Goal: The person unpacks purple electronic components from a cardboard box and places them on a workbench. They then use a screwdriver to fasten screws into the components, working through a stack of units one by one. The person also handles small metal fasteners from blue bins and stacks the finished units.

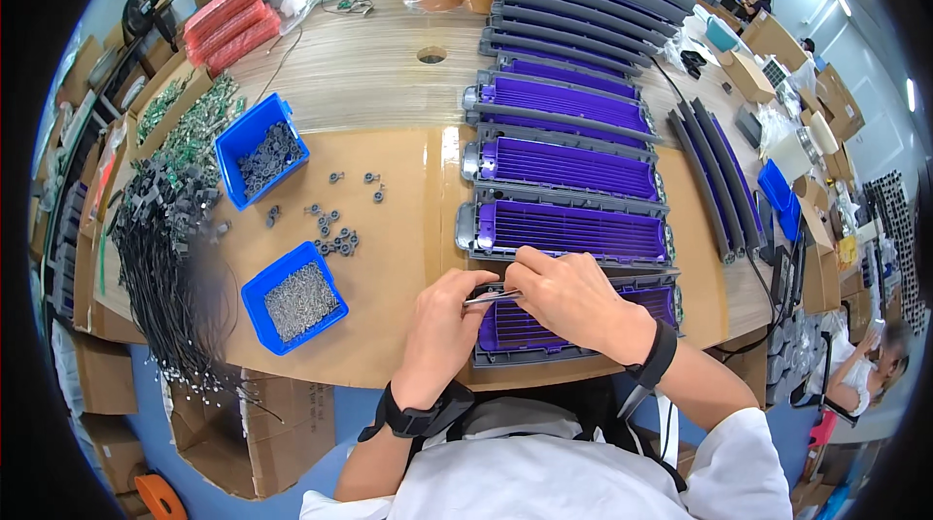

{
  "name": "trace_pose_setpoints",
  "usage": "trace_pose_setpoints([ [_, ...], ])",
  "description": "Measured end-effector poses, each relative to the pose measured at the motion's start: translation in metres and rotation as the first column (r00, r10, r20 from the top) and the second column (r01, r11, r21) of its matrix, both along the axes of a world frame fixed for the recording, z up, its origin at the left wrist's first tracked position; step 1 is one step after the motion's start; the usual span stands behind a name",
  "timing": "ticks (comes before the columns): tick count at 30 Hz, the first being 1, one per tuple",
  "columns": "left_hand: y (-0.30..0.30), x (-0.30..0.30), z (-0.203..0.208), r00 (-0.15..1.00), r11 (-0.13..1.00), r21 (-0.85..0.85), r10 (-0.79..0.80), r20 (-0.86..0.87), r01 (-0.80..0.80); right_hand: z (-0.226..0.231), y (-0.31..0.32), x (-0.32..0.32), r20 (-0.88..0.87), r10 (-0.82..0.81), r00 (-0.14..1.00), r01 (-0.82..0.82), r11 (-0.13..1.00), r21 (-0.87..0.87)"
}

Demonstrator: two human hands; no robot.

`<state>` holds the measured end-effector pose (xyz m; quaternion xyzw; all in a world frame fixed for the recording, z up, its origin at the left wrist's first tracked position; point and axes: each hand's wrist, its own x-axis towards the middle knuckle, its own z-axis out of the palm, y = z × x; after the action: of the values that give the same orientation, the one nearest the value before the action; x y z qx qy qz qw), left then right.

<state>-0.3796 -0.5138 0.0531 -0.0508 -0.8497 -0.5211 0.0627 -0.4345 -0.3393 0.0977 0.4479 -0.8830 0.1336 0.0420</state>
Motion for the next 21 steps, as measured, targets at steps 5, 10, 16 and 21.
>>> trace_pose_setpoints([
  [5, 0.002, 0.000, -0.001, 1.000, 0.998, -0.055, 0.005, -0.023, -0.007, 0.002, 0.003, 0.001, 0.030, 0.005, 1.000, -0.003, 0.998, -0.056],
  [10, 0.001, 0.001, -0.003, 1.000, 0.996, -0.090, 0.012, -0.015, -0.013, 0.006, 0.014, 0.003, 0.137, 0.035, 0.990, -0.034, 0.999, -0.005],
  [16, 0.007, 0.010, -0.003, 0.998, 0.996, -0.074, 0.054, -0.034, -0.057, 0.005, 0.019, 0.005, 0.252, 0.023, 0.967, -0.034, 0.999, 0.040],
  [21, 0.009, 0.013, -0.006, 0.995, 0.995, -0.037, 0.091, -0.040, -0.093, 0.014, 0.022, 0.006, 0.327, 0.051, 0.944, -0.014, 0.993, -0.115],
])
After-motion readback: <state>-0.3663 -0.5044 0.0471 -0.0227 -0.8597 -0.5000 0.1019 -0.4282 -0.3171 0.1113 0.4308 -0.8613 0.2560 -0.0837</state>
